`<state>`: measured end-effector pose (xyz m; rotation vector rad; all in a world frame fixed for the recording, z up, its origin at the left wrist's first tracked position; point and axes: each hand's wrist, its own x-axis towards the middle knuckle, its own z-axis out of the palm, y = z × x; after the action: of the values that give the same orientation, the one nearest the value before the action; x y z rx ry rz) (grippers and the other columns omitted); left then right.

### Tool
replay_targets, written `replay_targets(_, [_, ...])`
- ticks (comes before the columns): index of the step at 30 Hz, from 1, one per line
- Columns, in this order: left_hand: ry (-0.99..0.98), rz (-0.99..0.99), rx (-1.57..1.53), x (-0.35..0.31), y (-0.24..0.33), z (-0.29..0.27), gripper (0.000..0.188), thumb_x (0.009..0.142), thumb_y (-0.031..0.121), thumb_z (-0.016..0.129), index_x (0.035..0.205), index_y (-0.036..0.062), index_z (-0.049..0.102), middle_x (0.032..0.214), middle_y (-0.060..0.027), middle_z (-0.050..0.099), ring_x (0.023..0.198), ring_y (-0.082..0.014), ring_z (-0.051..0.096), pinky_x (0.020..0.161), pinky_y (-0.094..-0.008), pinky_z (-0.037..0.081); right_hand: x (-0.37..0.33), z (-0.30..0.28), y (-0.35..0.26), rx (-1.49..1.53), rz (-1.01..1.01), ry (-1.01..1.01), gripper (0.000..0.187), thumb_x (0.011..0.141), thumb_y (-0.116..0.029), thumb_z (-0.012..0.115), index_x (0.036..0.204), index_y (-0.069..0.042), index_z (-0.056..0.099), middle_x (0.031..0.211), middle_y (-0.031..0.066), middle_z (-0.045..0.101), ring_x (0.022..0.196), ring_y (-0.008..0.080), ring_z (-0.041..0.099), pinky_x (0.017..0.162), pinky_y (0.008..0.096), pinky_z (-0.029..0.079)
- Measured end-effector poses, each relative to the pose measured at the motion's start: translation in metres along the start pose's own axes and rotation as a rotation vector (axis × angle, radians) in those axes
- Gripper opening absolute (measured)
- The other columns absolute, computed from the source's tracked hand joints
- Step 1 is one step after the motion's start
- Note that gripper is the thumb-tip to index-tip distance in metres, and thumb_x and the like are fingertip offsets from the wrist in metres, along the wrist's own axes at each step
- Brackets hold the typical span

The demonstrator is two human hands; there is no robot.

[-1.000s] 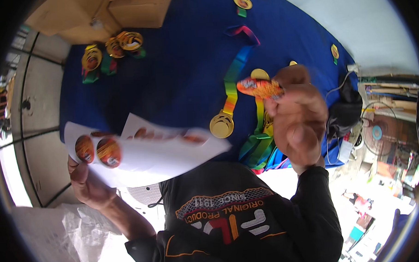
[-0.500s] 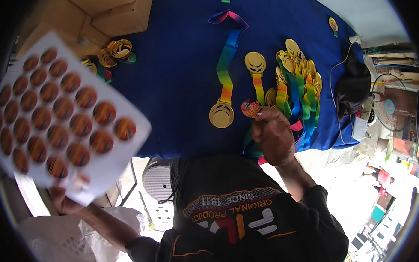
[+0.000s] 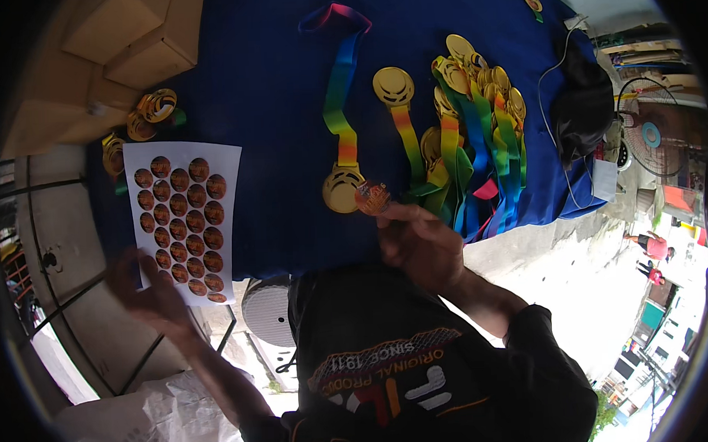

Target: The person peels circular stickers from a sheet and applies them to gold medals. They then attach colorful ribbons to the medals and place the finished items on a blue table.

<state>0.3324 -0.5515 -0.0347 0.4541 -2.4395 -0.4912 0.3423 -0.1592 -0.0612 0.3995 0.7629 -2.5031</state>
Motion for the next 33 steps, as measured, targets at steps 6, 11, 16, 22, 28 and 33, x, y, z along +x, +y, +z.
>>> replay_targets(6, [-0.882,-0.386,-1.05,-0.08,0.16,0.05,0.013,0.096,0.006,0.071,0.108,0.0004,0.072,0.126,-0.0124,0.06,0.103,-0.017,0.065,0.086,-0.0275,0.053,0.003,-0.009,0.038,0.142,-0.061,-0.258,0.069,0.089,-0.026,0.066,0.153,-0.006,0.049,0.134,0.0088,0.053,0.088,0.017,0.056,0.073,0.0298,0.044])
replay_targets(11, [-0.969,-0.625,-1.102,-0.079,0.167,0.057,0.019,0.097,0.012,0.072,0.11,-0.0021,0.071,0.125,-0.0108,0.062,0.101,-0.0125,0.064,0.09,-0.0277,0.05,0.005,-0.012,0.053,-0.052,-0.217,-0.282,0.074,0.087,-0.025,0.07,0.152,0.0,0.048,0.131,0.0099,0.052,0.089,0.0162,0.055,0.076,0.0297,0.045])
replay_targets(16, [-1.074,-0.921,-1.35,-0.085,0.159,0.061,0.028,0.098,0.017,0.068,0.119,-0.0021,0.067,0.119,-0.0089,0.065,0.102,-0.0144,0.063,0.089,-0.0308,0.049,0.006,-0.015,0.05,-0.111,-0.258,-0.332,0.07,0.088,-0.027,0.071,0.149,0.002,0.052,0.129,0.0114,0.051,0.09,0.0155,0.056,0.079,0.0298,0.045])
replay_targets(22, [-0.901,-0.591,-1.118,-0.077,0.15,0.059,0.034,0.098,0.022,0.067,0.124,-0.0008,0.066,0.118,-0.0092,0.067,0.105,-0.0176,0.063,0.09,-0.0332,0.049,0.007,0.006,0.033,-0.736,-0.35,0.018,0.057,0.086,-0.014,0.077,0.138,0.002,0.06,0.126,0.0125,0.054,0.096,0.0202,0.061,0.081,0.0347,0.051])
replay_targets(28, [-0.812,-0.656,-1.115,-0.067,0.137,0.064,0.034,0.096,0.022,0.068,0.121,0.0003,0.067,0.118,-0.0094,0.067,0.098,-0.0137,0.062,0.083,-0.0296,0.046,0.048,0.013,0.012,-1.748,-0.737,0.333,0.049,0.08,-0.014,0.081,0.125,-0.004,0.066,0.114,0.0156,0.058,0.102,0.0329,0.063,0.077,0.0425,0.059])
replay_targets(33, [-1.002,-0.519,-0.838,-0.065,0.132,0.064,0.023,0.096,0.018,0.072,0.103,-0.0037,0.069,0.117,-0.0107,0.064,0.094,-0.0137,0.063,0.084,-0.0301,0.049,0.062,0.007,0.006,-1.867,-0.628,0.205,0.045,0.078,-0.012,0.079,0.12,-0.003,0.067,0.109,0.013,0.061,0.1,0.0338,0.064,0.078,0.0432,0.057])
